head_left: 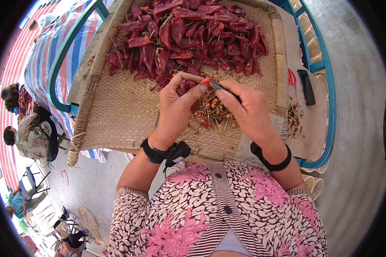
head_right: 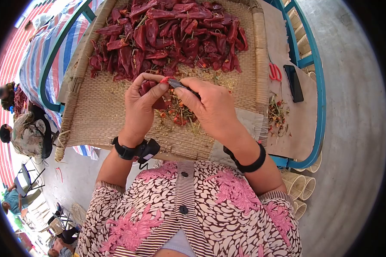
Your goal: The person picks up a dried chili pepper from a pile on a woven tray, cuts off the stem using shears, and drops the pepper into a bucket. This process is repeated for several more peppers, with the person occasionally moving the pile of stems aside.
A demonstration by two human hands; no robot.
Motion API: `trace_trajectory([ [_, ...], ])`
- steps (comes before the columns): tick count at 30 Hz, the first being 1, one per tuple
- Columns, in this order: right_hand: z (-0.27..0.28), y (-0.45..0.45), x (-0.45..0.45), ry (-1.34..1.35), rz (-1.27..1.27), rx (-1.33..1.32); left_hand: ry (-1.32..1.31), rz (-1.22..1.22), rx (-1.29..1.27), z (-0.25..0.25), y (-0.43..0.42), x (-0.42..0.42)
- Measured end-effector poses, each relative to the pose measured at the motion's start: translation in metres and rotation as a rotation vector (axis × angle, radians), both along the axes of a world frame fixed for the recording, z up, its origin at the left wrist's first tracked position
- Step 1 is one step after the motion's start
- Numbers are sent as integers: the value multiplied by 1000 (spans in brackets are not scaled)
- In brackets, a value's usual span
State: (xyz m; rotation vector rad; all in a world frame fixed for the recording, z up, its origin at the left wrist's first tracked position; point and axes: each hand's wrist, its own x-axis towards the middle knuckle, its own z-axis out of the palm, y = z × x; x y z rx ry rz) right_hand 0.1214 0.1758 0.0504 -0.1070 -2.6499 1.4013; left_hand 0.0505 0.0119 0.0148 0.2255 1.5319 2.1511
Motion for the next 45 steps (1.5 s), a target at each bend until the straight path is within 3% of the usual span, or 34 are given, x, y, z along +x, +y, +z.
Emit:
trace_trajectory([
  [8, -9, 1, 9, -55, 19, -319, -280, -105, 359, -16, 5, -2],
  [11, -1, -2, 10, -133, 84, -689, -376, -161, 460, -22, 10, -2],
  [14, 2, -3, 10, -49, 13, -707, -353, -249, 336, -26, 8, 1],
  [20, 18, 10, 14, 121, 22, 85, -191, -80, 341, -12, 5, 1],
  [29, 16, 3, 16, 283, -24, 373, -74, -53, 207, -2, 4, 1],
  [38, 18, 4, 14, 271, -16, 560, 40, -29, 46, -3, 3, 2],
  [45, 18, 6, 12, 203, -4, 495, 107, -42, -41, -1, 3, 3],
])
